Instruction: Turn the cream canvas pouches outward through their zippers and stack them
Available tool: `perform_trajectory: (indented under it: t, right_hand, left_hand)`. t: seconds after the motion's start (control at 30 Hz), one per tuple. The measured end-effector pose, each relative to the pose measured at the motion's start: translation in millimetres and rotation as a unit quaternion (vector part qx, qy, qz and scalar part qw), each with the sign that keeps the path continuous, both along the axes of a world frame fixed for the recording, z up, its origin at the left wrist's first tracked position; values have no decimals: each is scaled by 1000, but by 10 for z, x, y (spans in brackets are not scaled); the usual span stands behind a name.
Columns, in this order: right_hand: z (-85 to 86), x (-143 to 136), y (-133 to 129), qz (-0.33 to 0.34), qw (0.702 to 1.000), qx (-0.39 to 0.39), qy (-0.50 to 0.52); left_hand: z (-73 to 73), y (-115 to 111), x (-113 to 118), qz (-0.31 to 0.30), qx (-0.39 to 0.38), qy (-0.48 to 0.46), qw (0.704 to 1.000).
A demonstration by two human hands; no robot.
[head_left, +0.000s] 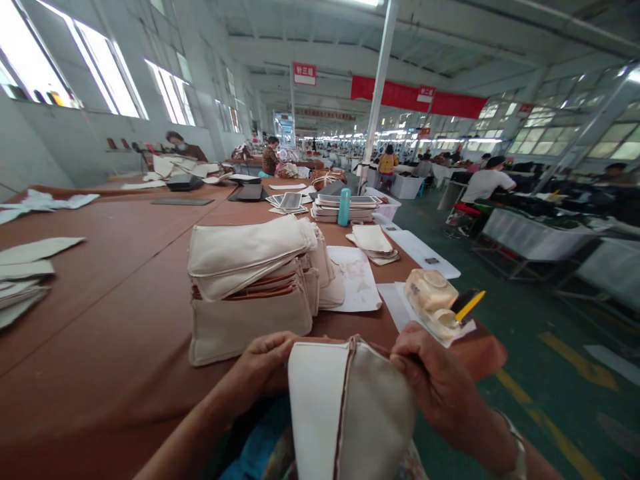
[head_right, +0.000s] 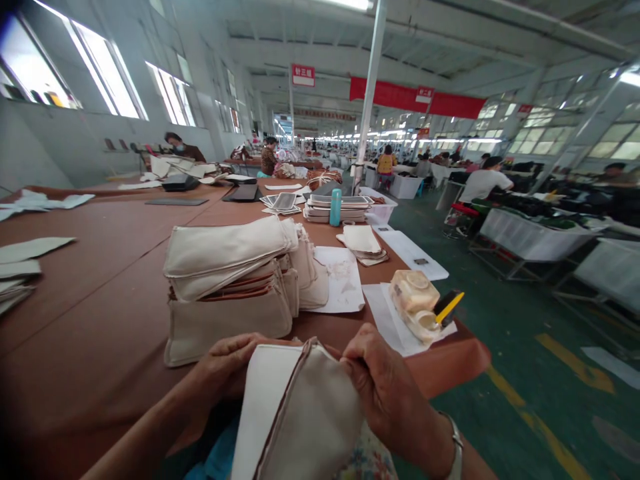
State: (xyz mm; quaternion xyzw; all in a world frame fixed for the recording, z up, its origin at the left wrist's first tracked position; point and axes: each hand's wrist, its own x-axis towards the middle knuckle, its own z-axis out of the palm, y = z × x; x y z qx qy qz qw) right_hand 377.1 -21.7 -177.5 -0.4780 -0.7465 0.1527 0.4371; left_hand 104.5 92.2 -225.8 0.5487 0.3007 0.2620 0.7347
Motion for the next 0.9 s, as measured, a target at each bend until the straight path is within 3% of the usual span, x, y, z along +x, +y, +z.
perform_trajectory:
  t: [0.13, 0.23, 0.3, 0.43, 0.57, 0.73, 0.9]
  right_hand:
    - [-105, -74, 35, 49, 997, -44, -37]
    - [-200, -172, 21, 69, 996, -35, -50]
    - [-257, -173, 5, 66, 995, -22, -68]
    - [-296, -60, -30, 52, 993, -53, -89]
    - [-95, -30, -42, 60, 983, -167, -45]
    - [138, -148, 8, 129, 967, -216, 37]
    - [7, -184, 57, 141, 960, -236, 57]
  left_hand:
    - [173, 156, -115, -64, 60, 56, 995]
    - [334, 48, 37, -184, 96, 49, 977]
    - [375, -47, 162, -220, 56, 14, 974]
    - [346, -136, 314, -206, -19, -4, 978]
    - [374, -128, 389, -215, -43, -3, 976]
    - [542, -146, 463, -238, -2, 15, 971]
    - [625, -202, 488, -213, 72, 105, 969]
